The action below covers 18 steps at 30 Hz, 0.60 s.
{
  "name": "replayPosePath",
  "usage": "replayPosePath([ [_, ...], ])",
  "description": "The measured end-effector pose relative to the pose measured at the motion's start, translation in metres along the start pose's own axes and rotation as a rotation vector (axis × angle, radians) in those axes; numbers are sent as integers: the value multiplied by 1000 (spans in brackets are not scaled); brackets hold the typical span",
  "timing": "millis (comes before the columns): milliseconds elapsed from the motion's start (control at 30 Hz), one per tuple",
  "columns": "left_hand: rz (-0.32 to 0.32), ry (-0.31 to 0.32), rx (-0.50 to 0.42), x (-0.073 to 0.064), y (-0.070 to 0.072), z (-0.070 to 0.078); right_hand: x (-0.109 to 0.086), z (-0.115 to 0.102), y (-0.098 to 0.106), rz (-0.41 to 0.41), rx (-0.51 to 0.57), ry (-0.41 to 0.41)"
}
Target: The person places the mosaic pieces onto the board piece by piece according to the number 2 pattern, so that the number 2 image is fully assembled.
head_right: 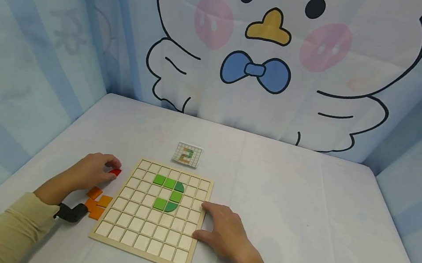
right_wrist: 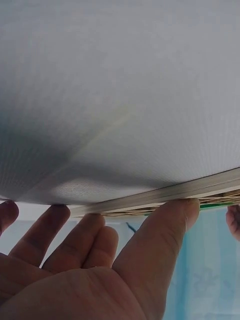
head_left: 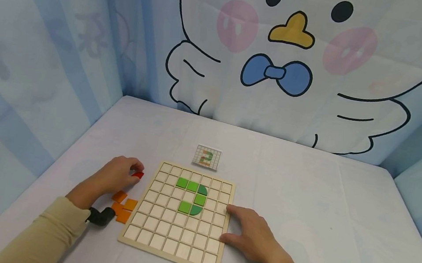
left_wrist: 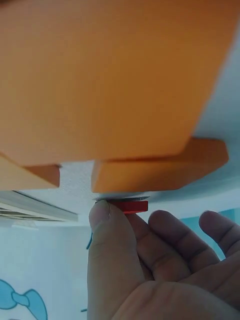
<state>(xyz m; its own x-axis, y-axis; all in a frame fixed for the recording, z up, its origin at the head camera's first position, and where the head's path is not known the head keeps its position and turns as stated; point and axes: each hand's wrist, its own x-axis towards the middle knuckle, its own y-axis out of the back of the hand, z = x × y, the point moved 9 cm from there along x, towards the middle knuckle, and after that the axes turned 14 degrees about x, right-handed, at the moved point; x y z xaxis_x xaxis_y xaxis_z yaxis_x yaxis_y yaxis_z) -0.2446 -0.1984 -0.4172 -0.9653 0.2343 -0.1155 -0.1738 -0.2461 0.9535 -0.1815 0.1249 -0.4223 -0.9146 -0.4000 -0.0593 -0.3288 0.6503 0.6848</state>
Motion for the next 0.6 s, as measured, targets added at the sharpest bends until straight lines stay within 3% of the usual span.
replayPosePath([
  [267,13,-6,2,1,3,5,1,-1,1,0,-6,5],
  [433,22,-18,7,1,8,17,0,-3,2,4,2,13],
  [600,35,-70,4,-1,9,34,-1,-3,2,4,10,7],
])
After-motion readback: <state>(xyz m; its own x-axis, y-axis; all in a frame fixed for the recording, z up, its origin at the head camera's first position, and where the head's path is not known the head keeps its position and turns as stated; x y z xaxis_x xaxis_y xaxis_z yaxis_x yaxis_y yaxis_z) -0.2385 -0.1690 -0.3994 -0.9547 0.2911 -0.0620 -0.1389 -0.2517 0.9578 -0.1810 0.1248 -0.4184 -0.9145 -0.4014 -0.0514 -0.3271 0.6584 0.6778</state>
